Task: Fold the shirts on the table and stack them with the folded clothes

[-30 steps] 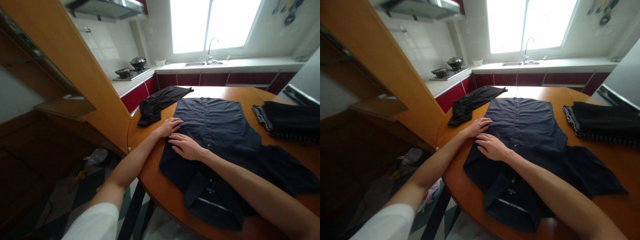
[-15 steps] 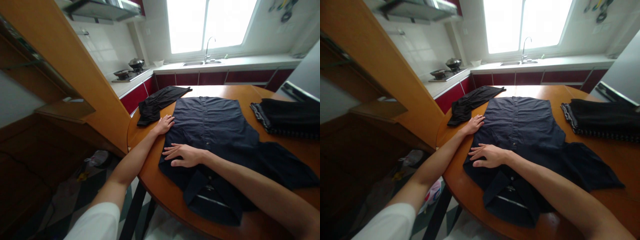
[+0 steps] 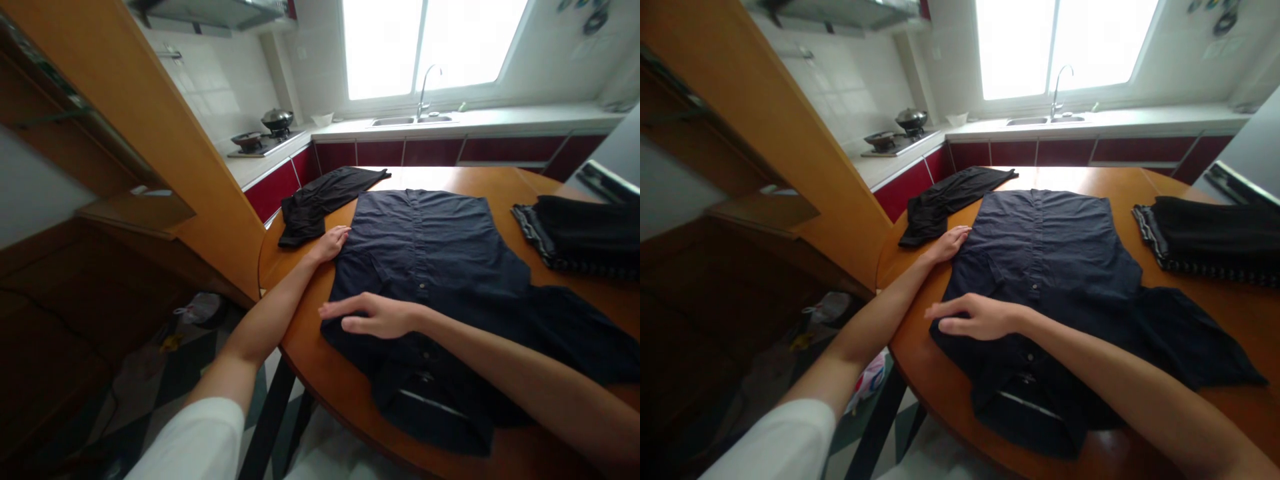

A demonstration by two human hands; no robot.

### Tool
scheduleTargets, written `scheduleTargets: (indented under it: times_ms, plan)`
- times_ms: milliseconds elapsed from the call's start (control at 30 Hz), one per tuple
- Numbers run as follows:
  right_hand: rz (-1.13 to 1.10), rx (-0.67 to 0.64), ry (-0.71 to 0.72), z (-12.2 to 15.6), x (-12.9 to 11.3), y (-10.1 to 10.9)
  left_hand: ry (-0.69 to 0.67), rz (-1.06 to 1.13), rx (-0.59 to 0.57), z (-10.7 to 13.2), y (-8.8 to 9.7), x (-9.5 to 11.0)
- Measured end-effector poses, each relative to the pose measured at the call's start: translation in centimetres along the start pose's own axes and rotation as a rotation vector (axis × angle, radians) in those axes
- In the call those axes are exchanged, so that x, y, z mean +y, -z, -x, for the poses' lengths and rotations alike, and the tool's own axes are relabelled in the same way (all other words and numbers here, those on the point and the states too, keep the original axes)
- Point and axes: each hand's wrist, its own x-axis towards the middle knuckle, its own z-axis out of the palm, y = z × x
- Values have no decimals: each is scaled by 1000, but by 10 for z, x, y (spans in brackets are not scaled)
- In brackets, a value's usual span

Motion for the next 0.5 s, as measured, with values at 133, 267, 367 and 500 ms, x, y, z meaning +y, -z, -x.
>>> scheduleTargets:
  times_ms: [133,267,367,500]
  plan:
    - [558,436,-240,1,30,9,82,108,222,-2,8,-4]
    - [836,392,-453,6,61,7,77,144,255,0,9,2]
    - [878,356,-495,7,69,4,39,149,216,0,7,8]
    - [890,362,-491,5,68,3,-70,111,36,2,2,15]
